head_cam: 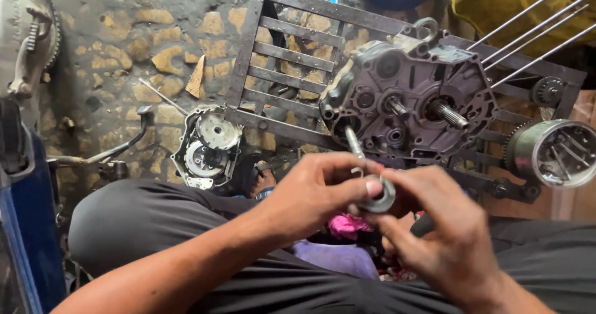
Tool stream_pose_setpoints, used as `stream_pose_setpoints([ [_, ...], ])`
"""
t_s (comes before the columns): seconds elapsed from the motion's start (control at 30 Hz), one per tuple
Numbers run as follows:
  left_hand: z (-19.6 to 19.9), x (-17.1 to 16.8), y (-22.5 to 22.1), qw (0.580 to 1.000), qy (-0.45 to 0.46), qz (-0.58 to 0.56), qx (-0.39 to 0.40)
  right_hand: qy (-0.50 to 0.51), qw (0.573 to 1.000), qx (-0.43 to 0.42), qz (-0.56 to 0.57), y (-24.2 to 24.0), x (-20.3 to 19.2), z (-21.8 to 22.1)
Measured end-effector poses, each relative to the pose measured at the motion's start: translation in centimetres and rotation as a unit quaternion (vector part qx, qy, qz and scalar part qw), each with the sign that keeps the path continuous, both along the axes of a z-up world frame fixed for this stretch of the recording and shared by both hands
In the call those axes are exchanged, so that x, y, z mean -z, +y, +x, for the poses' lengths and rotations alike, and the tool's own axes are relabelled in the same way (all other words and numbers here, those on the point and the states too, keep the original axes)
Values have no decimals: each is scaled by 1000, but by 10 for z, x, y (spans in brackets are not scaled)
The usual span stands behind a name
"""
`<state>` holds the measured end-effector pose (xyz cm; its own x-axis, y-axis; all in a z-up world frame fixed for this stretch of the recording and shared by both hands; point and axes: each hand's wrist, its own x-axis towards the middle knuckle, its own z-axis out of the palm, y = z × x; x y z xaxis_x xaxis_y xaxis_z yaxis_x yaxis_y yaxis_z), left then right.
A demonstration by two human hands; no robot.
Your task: Repairing and assembling a motorcycle engine block using various tools and cleaning with a cloth.
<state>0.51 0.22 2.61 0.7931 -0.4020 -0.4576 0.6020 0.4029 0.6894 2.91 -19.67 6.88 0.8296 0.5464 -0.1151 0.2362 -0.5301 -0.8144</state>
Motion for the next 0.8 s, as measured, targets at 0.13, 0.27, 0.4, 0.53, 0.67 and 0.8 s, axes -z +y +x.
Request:
stream_pose_setpoints([
  [0.13,3,-13,2,995,-28,25,-90,-120,993,12,-1,3,-3,15],
  [0.27,1,-5,0,986,-15,39,-162,-183,983,-17,14,3,15,21],
  [0.4,-2,3,0,985,-8,22,-173,-186,982,-12,18,4,25,15],
  [0.53,-7,0,-2,984,41,13,-171,-200,979,-26,21,4,23,11],
  [0.67,-12,-3,-2,982,38,-1,-183,-206,977,-22,43,6,17,7],
  [0.8,-5,-22,7,982,-14,-36,-183,-212,975,-6,67,16,-7,11],
])
